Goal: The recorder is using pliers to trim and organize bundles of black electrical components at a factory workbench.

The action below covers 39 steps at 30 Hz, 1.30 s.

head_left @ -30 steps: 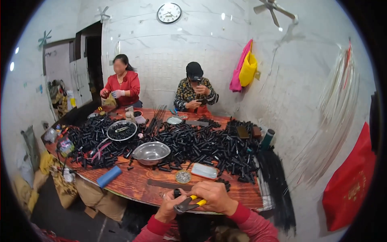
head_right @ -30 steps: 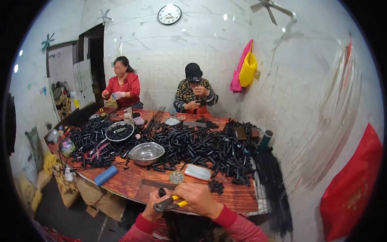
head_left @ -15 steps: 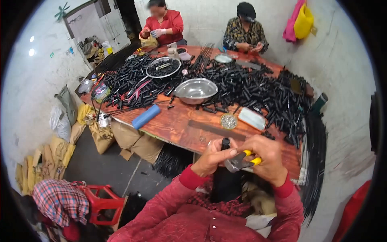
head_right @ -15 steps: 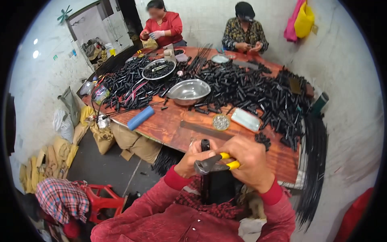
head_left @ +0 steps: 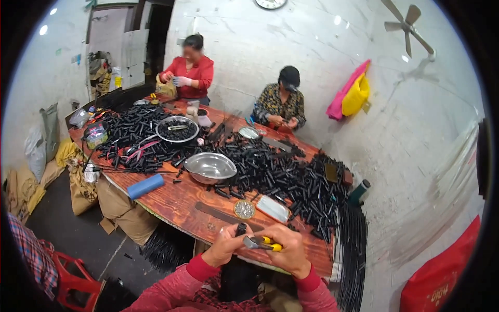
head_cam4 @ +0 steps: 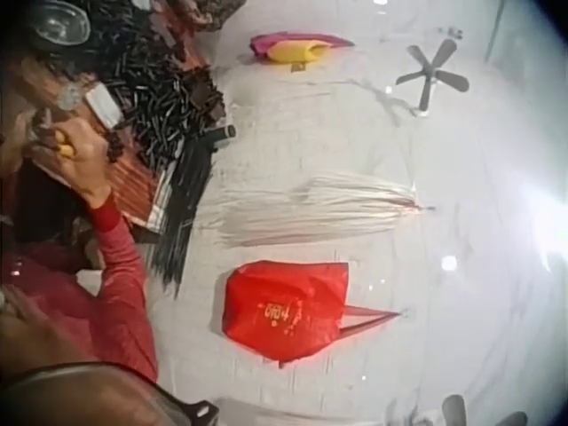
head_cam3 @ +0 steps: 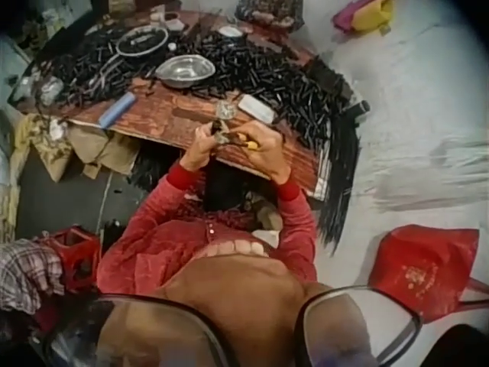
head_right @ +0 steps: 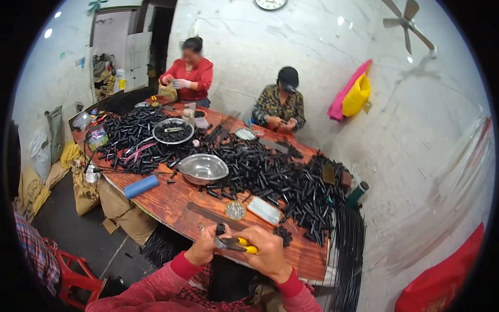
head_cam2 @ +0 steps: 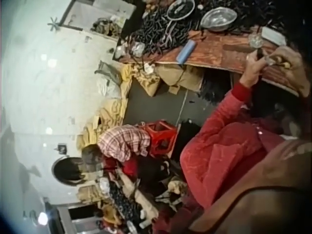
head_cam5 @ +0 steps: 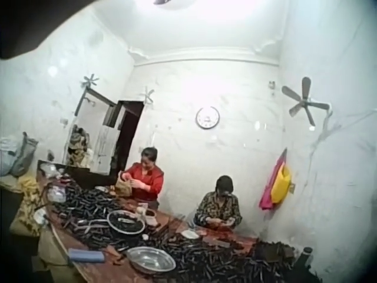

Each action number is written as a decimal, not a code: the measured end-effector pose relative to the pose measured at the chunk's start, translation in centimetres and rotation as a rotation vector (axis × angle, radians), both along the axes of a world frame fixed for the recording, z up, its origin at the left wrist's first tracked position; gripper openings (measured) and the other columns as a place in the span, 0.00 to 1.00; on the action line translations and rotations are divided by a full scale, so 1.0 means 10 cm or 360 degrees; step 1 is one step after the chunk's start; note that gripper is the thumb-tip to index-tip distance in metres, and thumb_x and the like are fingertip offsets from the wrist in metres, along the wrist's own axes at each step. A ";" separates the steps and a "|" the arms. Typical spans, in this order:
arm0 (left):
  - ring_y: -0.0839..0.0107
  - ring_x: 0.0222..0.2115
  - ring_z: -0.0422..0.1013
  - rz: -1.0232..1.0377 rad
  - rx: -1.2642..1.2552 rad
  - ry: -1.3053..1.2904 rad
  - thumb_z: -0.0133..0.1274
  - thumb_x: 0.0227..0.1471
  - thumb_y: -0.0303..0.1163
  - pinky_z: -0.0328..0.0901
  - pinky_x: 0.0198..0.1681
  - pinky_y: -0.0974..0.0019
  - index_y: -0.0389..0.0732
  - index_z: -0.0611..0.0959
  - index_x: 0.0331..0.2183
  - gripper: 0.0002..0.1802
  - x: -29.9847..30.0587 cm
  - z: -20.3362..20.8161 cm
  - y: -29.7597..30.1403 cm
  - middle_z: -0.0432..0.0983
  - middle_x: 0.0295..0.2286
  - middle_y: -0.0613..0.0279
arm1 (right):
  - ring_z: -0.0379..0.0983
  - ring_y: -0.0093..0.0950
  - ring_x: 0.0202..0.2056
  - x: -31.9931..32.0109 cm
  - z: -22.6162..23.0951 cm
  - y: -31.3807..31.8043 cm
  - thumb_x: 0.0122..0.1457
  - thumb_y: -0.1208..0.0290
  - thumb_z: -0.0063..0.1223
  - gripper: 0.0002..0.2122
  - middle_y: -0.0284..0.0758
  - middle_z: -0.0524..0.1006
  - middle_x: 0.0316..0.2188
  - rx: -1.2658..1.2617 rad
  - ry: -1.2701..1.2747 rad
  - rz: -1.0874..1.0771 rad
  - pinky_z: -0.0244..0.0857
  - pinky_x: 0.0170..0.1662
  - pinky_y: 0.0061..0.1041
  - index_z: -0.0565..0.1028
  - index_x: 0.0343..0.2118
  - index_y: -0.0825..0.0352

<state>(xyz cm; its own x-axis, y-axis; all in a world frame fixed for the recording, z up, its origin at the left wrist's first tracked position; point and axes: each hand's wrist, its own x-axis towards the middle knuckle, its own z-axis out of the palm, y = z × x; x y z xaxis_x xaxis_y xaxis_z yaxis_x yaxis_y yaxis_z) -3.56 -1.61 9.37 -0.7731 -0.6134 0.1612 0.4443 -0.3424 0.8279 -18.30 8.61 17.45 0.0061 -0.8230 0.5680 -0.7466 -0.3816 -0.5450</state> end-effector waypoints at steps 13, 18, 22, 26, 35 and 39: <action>0.87 0.15 0.54 0.0011 -0.0081 0.0147 0.53 0.57 0.32 0.48 0.17 0.79 0.40 0.74 0.32 0.07 -0.03 0.11 -0.04 0.62 0.18 0.75 | 0.74 0.25 0.29 -0.05 -0.04 -0.09 0.42 0.83 0.65 0.11 0.35 0.77 0.28 -0.0053 -0.0152 0.0027 0.66 0.33 0.21 0.77 0.31 0.71; 0.86 0.14 0.54 0.0002 0.0018 0.0132 0.54 0.57 0.33 0.47 0.17 0.79 0.40 0.74 0.30 0.09 0.00 0.06 0.05 0.62 0.18 0.75 | 0.71 0.20 0.27 -0.03 -0.19 -0.05 0.48 0.81 0.62 0.08 0.34 0.77 0.27 0.0042 -0.0282 -0.0032 0.64 0.31 0.18 0.77 0.32 0.71; 0.86 0.14 0.54 -0.0033 0.0059 0.0099 0.55 0.57 0.34 0.47 0.16 0.78 0.40 0.75 0.30 0.09 0.03 0.03 0.08 0.62 0.17 0.75 | 0.69 0.15 0.27 -0.02 -0.36 -0.04 0.54 0.80 0.59 0.05 0.29 0.77 0.27 0.0129 -0.0569 -0.0031 0.63 0.29 0.14 0.78 0.34 0.71; 0.86 0.15 0.54 -0.0023 0.0055 0.0122 0.55 0.57 0.33 0.47 0.17 0.78 0.39 0.75 0.32 0.08 0.00 0.00 0.04 0.62 0.18 0.75 | 0.67 0.13 0.25 0.11 -0.29 -0.07 0.57 0.76 0.57 0.05 0.28 0.76 0.26 0.0268 -0.1014 -0.0059 0.61 0.27 0.13 0.78 0.34 0.71; 0.86 0.15 0.53 -0.0041 0.0070 0.0193 0.56 0.55 0.34 0.47 0.17 0.78 0.38 0.75 0.33 0.10 -0.10 0.04 -0.09 0.63 0.19 0.74 | 0.66 0.14 0.23 0.04 -0.34 -0.23 0.59 0.70 0.57 0.08 0.28 0.75 0.24 0.0309 -0.1507 0.0049 0.60 0.25 0.15 0.77 0.33 0.70; 0.87 0.14 0.51 -0.0029 0.0043 0.0195 0.53 0.56 0.35 0.46 0.17 0.78 0.39 0.74 0.32 0.09 -0.02 0.15 -0.09 0.60 0.17 0.76 | 0.66 0.14 0.23 0.09 -0.28 -0.22 0.59 0.69 0.57 0.07 0.27 0.73 0.23 0.0279 -0.1456 0.0062 0.60 0.25 0.15 0.76 0.31 0.69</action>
